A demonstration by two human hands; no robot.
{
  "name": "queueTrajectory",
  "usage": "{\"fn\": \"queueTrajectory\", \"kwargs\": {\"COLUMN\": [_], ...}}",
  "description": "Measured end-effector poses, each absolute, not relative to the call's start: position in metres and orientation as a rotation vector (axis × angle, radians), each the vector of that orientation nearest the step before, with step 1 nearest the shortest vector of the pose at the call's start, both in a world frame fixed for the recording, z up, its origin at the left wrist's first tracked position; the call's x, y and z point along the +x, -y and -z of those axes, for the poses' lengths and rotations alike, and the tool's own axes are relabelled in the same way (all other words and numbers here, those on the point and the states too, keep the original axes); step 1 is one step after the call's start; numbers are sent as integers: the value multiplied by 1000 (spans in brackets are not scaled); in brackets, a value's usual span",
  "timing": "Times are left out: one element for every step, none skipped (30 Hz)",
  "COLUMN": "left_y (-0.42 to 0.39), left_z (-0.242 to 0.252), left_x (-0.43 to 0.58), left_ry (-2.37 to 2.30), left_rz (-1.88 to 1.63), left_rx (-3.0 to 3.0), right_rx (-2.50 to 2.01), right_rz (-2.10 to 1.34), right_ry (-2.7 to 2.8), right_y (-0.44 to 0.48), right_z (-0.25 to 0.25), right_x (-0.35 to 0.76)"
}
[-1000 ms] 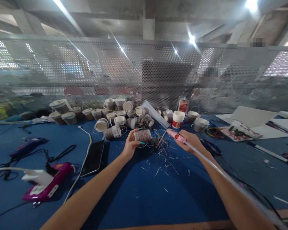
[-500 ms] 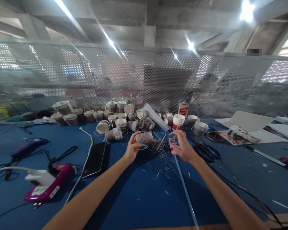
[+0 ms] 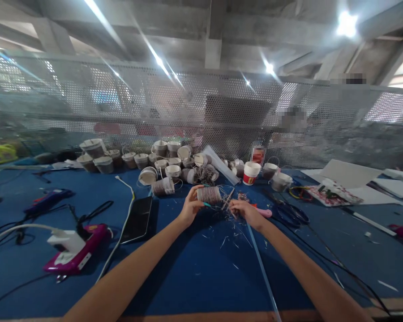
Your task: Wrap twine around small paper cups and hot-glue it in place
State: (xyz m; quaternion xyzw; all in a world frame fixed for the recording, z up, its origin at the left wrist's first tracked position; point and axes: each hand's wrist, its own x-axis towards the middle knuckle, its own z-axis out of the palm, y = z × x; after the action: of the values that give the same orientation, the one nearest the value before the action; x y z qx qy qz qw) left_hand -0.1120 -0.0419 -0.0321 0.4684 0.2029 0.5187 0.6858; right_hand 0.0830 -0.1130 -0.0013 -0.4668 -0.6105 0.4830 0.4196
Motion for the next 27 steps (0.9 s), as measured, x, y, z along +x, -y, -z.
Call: {"fn": "queueTrajectory", "kwargs": {"left_y": [42,42,41,41,41,41,40,40,40,40,40,39,39,39,38,38,38,38,38,38,37,37,37,37,36,35,34], "left_z": [32,33,33,34,35,35,36,36,37,37,37,38,38,39,39,39,39,38,38,36,35,33,31,30,29,29,29], "left_x": [-112,-112,-112,-112,-112,-112,-112,-112,-113,-112,-112,-112,-112,-112,-111,-111,-111,-111,-112,-113,-113,-114,-115,-116,-116,-117,-117], "left_ry": [-455,-456,-455,-454,-451,-447,-444,-443,-444,-447,-452,-457,-464,-470,-477,-481,-480,-475,-465,-454,-443,-434,-433,-437,-445,-455,-464], "left_rz": [-1161,-1160,-1161,-1164,-1167,-1168,-1169,-1171,-1175,-1181,-1190,-1200,-1210,-1218,-1226,-1235,-1243,-1252,-1263,-1271,-1280,-1286,-1291,-1296,-1300,-1302,-1307], "left_rx": [1052,1053,1054,1055,1057,1060,1064,1069,1073,1075,1077,1079,1083,1090,1096,1099,1095,1083,1062,1035,1004,973,946,924,910,903,903], "right_rx": [-1086,-1011,-955,-924,-921,-942,-981,-1033,-1090,-1145,-1189,-1220,-1247,-1275,-1301,-1324,-1341,-1334,-1320,-1298,-1285,-1283,-1293,-1311,-1329,-1346,-1358], "right_rz": [-1230,-1233,-1230,-1232,-1239,-1252,-1273,-1298,-1322,-1345,-1366,-1378,-1374,-1353,-1302,-1225,-1122,-1011,-904,-813,-742,-682,-634,-606,-598,-607,-631], "right_ry": [1490,1457,1436,1432,1443,1469,1516,1577,1643,1704,1760,1813,1863,1927,2006,2083,2144,2197,2221,2227,2223,2208,2187,2164,2139,2117,2101], "right_y": [114,116,117,117,118,117,116,114,112,110,108,106,104,102,100,97,95,93,90,87,85,82,80,77,75,73,71], "right_z": [-2,-5,-7,-9,-11,-12,-14,-16,-18,-22,-27,-33,-41,-50,-59,-69,-79,-88,-97,-104,-109,-112,-114,-114,-112,-110,-107], "right_x": [83,84,86,88,91,94,97,100,103,104,105,105,104,101,99,96,92,89,87,85,84,83,83,84,85,86,87]}}
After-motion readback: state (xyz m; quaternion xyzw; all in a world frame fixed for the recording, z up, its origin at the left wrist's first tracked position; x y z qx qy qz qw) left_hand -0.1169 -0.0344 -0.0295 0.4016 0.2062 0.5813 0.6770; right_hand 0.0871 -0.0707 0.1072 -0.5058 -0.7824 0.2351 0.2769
